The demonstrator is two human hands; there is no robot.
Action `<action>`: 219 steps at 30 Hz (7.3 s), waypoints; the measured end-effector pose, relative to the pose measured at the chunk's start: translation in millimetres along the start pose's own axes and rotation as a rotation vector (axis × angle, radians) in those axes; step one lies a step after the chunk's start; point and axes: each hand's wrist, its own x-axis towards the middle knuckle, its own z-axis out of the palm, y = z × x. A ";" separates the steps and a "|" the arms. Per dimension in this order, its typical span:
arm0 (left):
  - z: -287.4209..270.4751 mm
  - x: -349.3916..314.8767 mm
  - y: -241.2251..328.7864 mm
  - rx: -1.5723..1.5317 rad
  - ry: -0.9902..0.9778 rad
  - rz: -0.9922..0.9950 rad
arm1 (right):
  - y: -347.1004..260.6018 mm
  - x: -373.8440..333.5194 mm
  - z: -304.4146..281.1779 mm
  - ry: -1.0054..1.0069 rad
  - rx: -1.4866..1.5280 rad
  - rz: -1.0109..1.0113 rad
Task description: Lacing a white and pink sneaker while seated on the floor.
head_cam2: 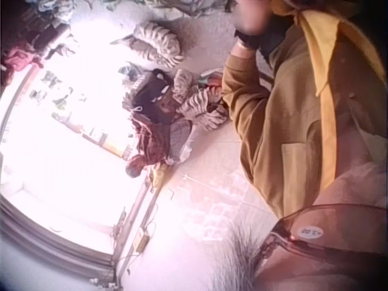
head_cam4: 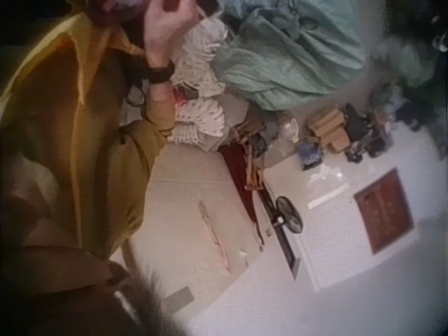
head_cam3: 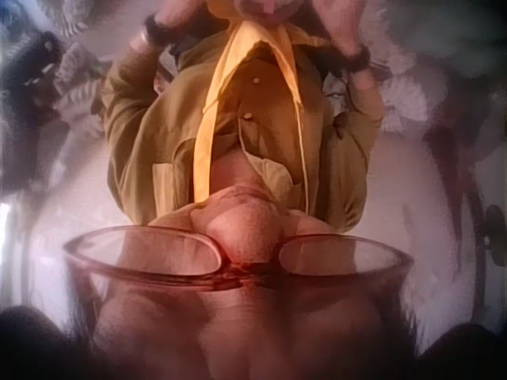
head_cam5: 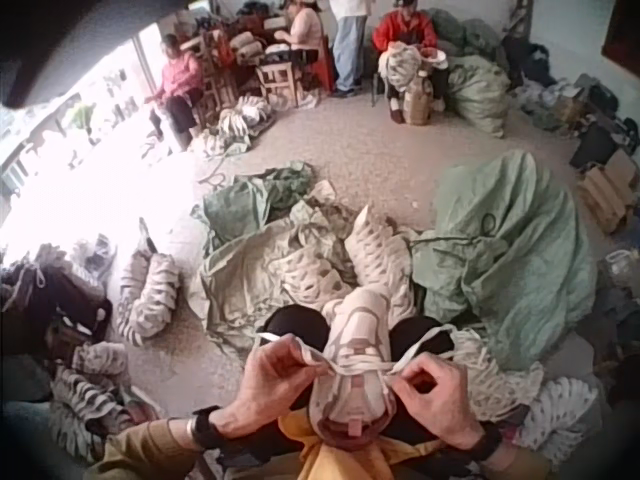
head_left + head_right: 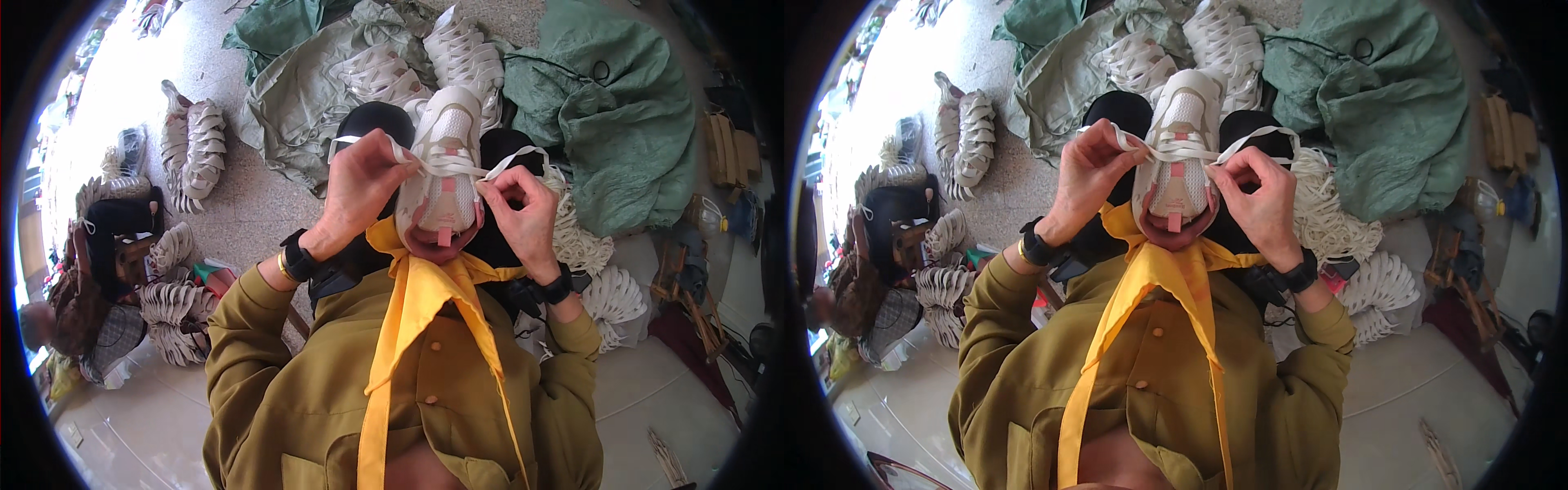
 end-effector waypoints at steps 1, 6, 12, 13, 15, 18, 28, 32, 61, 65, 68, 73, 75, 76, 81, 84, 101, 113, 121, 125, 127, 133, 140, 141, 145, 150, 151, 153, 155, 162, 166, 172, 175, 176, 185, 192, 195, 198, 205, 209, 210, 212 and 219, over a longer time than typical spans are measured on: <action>-0.2 -0.6 -0.8 0.008 -0.008 0.003 | 0.2 -0.8 -0.2 0.002 -0.004 -0.019; -1.8 -4.6 -1.2 0.118 -0.033 -0.012 | -7.2 -3.9 -0.5 0.049 -0.075 -0.156; 12.7 -14.2 13.1 0.629 -0.004 0.240 | -23.4 0.3 -4.1 -0.010 -0.233 -0.264; 15.0 -12.6 7.8 0.676 0.031 0.371 | -24.4 0.8 -4.4 -0.018 -0.248 -0.265; 15.7 -11.0 10.9 0.697 0.020 0.379 | -25.8 1.1 -4.5 -0.024 -0.265 -0.257; 16.4 -9.6 5.3 0.516 0.042 0.222 | -26.0 -0.1 -1.6 -0.023 -0.269 -0.238; 22.4 -13.1 15.4 0.693 0.061 0.352 | -29.2 -4.5 4.4 -0.085 -0.470 -0.337; 18.5 -11.7 8.8 0.734 0.008 0.444 | -33.5 -1.8 9.7 -0.150 -0.700 -0.415; 20.6 -21.8 14.2 0.784 -0.067 0.414 | -41.2 17.2 46.3 -0.157 -0.537 -0.458; 21.4 -20.0 17.2 0.731 -0.069 0.392 | -44.8 14.1 35.5 -0.160 -0.479 -0.468; 20.8 -19.8 12.7 0.716 -0.058 0.406 | -72.3 11.0 -7.2 -0.336 -0.266 -0.283; 24.0 -16.8 14.1 0.693 -0.039 0.403 | -90.8 -2.3 -69.5 -0.425 0.123 -0.237; 25.3 -17.2 16.6 0.691 -0.045 0.387 | -84.4 -3.8 -70.1 -0.410 0.194 -0.223; 25.8 -17.2 18.3 0.690 -0.050 0.381 | -82.5 -3.3 -68.0 -0.385 0.282 -0.173; 28.7 -13.7 27.0 0.677 -0.168 0.483 | -81.9 13.6 -44.0 -0.320 0.610 -0.021; 42.1 -13.6 37.7 0.551 -0.251 0.421 | -78.7 19.7 -35.8 -0.349 0.651 -0.004; -16.3 -24.3 44.4 0.032 -0.147 0.049 | -8.2 -25.7 -97.9 -0.280 0.375 0.408; -204.8 -75.0 71.8 -0.017 0.354 -0.065 | 92.2 -106.8 -269.9 0.243 0.833 0.416; -202.8 -75.7 73.3 -0.015 0.337 -0.111 | 136.3 -124.6 -295.2 0.573 0.772 0.393; -205.2 -76.9 75.3 -0.019 0.360 -0.082 | 144.0 -119.5 -299.9 0.477 0.812 0.312; -214.2 -81.4 80.3 -0.033 0.400 -0.055 | 147.5 -114.2 -297.6 0.629 0.812 0.305; -194.8 -82.3 78.1 0.043 0.344 -0.096 | 89.2 -58.3 -215.0 0.365 0.001 0.433; -188.7 -77.5 68.7 0.058 0.306 -0.147 | 0.1 3.8 -64.6 0.017 0.004 0.038; -187.7 -77.7 68.0 0.070 0.298 -0.157 | -7.3 9.3 -49.4 -0.031 0.009 0.001; -178.5 -79.4 69.0 0.091 0.317 -0.204 | -16.6 19.9 -22.2 -0.131 -0.027 0.028; -184.4 -80.8 56.8 0.073 0.322 -0.226 | -7.1 19.5 -14.1 -0.198 0.211 0.167; -184.0 -80.3 54.9 0.063 0.335 -0.233 | -6.2 19.8 -13.6 -0.212 0.326 0.224; -184.6 -79.0 51.7 0.050 0.339 -0.224 | -9.4 26.9 -16.5 -0.260 0.411 0.262; -184.5 -78.5 51.2 0.038 0.342 -0.221 | -9.9 29.6 -16.6 -0.302 0.531 0.318; -182.8 -75.1 50.1 0.033 0.345 -0.217 | -9.0 25.1 -5.1 -0.176 0.236 0.053; -180.4 -73.8 48.0 0.057 0.316 -0.221 | -3.8 20.9 -5.6 -0.135 0.004 -0.003; -140.7 -60.6 49.6 0.553 0.328 -0.183 | -15.3 20.5 -6.4 -0.100 0.270 0.222; -113.4 -47.7 50.6 0.520 0.226 -0.095 | -8.0 25.6 -9.0 -0.214 0.416 0.316; -104.7 -43.8 50.2 0.503 0.174 -0.062 | -8.5 27.0 -9.0 -0.236 0.520 0.355; -13.0 -18.3 45.6 0.563 -0.210 -0.015 | -2.6 21.1 -2.0 -0.204 0.407 0.141; -11.8 -19.3 56.2 0.618 -0.168 -0.004 | -17.8 13.2 -6.8 -0.227 0.026 0.139; -23.9 -35.3 77.7 0.625 -0.126 -0.017 | -18.8 13.9 -8.2 -0.228 0.002 0.171; -40.2 -45.6 78.9 0.623 -0.109 -0.053 | -12.0 13.5 -8.1 -0.244 0.069 0.207; -48.4 -54.1 77.0 0.727 -0.130 -0.038 | -2.1 6.4 -10.1 -0.253 0.226 0.225; -43.5 -47.8 83.4 0.891 -0.201 0.102 | 1.3 5.5 -11.8 -0.278 0.235 0.201; -41.1 -45.5 81.7 0.950 -0.226 0.183 | -1.8 7.1 -14.0 -0.283 0.223 0.205; -39.3 -44.5 78.4 0.922 -0.269 0.206 | -5.8 9.1 -19.3 -0.304 0.194 0.214; -15.7 -36.9 57.8 0.828 -0.354 0.213 | -16.2 6.4 -31.2 -0.352 0.106 0.238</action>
